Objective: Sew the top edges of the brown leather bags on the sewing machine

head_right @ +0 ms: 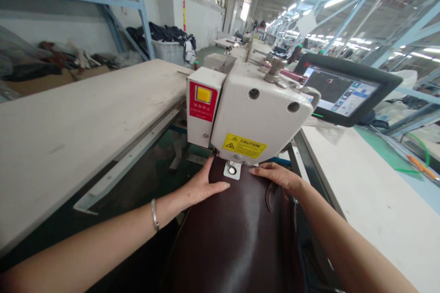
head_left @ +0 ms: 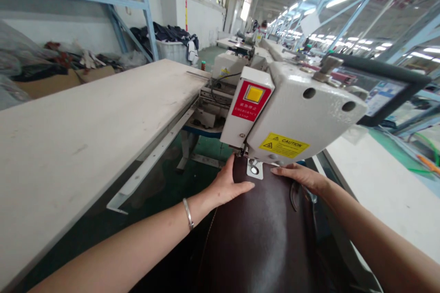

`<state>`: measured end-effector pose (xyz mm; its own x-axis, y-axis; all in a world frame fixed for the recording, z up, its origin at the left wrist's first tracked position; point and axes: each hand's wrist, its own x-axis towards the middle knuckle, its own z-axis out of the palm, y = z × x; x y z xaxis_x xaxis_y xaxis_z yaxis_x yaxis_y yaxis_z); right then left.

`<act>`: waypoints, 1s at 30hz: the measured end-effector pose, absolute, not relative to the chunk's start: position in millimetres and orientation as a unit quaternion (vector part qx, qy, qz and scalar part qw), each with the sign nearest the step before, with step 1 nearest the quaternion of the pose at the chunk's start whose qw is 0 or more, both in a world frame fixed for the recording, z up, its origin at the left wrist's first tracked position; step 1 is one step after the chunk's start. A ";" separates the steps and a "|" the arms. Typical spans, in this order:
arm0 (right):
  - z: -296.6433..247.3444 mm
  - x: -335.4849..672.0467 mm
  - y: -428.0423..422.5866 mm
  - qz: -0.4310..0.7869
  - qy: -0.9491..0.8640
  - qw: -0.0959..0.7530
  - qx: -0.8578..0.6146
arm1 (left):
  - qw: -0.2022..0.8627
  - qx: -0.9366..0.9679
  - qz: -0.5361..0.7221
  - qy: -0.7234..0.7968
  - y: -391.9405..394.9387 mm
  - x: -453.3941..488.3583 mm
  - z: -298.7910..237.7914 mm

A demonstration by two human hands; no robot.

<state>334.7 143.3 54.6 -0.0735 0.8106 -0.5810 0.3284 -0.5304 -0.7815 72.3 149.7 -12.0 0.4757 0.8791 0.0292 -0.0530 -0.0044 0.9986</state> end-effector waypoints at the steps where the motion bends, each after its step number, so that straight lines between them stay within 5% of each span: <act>1: 53.9 332.3 143.4 0.586 -0.445 0.212 -0.643 | 0.622 0.594 0.381 0.340 146.6 68.4 -11.1; 7: 37.7 327.8 157.2 0.541 -0.475 0.316 -0.618 | 0.652 0.564 0.391 0.322 154.7 62.0 -10.4; 13: 31.0 328.3 148.8 0.551 -0.449 0.319 -0.626 | 0.667 0.525 0.386 0.362 152.3 66.9 -4.8; 30: -5.6 323.9 118.5 0.314 -0.508 0.350 -0.721 | 0.724 0.467 0.280 0.424 120.6 57.0 17.3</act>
